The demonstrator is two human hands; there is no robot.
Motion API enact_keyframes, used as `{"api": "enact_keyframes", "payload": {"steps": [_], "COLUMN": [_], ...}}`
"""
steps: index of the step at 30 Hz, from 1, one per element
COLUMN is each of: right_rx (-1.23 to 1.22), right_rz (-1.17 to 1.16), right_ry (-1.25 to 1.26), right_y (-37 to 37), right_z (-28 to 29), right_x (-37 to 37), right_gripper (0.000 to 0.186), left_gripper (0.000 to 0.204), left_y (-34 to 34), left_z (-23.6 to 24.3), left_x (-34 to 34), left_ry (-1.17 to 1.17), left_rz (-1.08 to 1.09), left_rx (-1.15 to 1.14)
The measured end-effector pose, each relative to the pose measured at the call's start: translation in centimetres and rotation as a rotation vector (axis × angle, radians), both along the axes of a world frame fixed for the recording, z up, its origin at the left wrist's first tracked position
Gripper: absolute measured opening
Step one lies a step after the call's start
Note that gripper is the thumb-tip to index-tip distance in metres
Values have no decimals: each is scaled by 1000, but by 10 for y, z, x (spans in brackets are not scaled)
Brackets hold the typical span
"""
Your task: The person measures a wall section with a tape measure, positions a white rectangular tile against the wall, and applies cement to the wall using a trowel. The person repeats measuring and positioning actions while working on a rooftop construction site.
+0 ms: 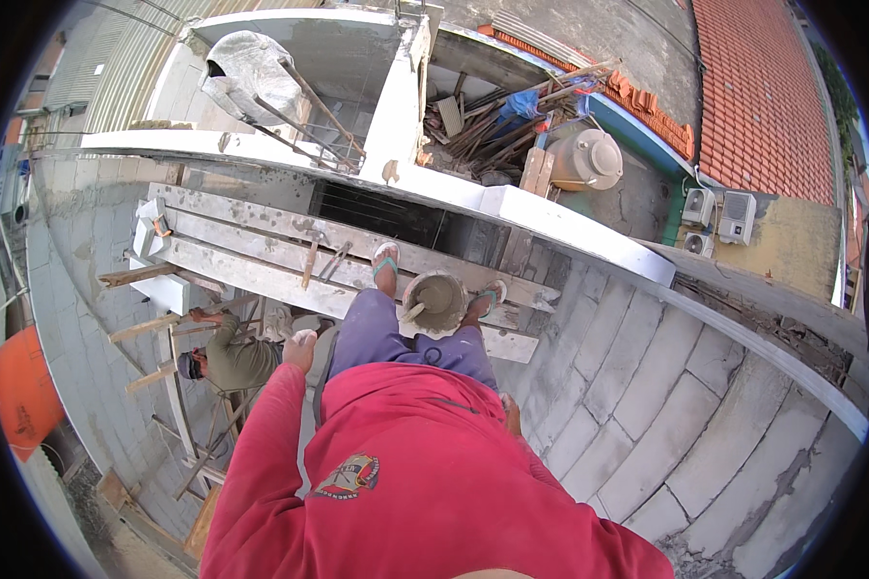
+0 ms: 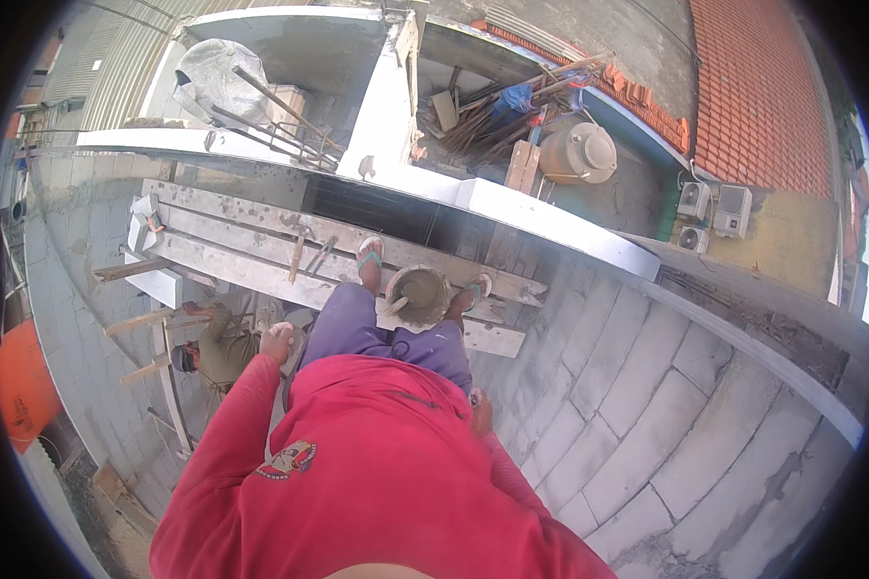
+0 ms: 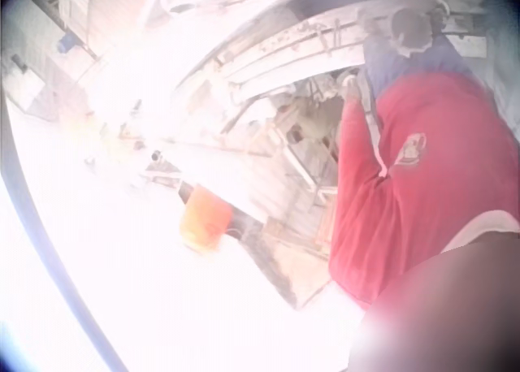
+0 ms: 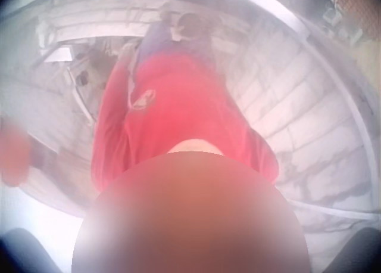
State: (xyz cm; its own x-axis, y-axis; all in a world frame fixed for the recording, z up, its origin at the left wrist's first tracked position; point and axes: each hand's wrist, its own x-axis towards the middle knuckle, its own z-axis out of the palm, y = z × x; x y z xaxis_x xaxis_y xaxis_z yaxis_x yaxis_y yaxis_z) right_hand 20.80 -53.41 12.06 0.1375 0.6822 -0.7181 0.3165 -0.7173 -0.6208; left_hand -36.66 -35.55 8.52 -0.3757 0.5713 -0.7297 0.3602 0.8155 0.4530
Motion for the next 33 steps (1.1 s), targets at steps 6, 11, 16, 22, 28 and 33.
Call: {"api": "enact_keyframes", "payload": {"steps": [6, 11, 16, 22, 28, 33], "right_rx": [66, 201, 174, 18, -159, -212], "right_rz": [25, 438, 440, 45, -274, -285], "right_ry": [-109, -238, -88, -325, -250, -280], "right_y": [131, 162, 150, 191, 199, 164], "right_z": [-15, 34, 11, 10, 33, 16], "right_x": [7, 25, 63, 54, 24, 5], "right_gripper": [42, 32, 37, 36, 37, 36], "left_gripper": [41, 43, 40, 44, 44, 38], "left_y": [112, 90, 81, 39, -6, 4], "left_z": [56, 7, 24, 6, -29, 68], "left_x": [92, 78, 95, 90, 52, 66], "left_ry": [-167, -99, -234, -3, 3, -23], "left_rz": [8, -29, 193, -117, -248, -169], "left_rx": [96, 313, 231, 98, 164, 69]}}
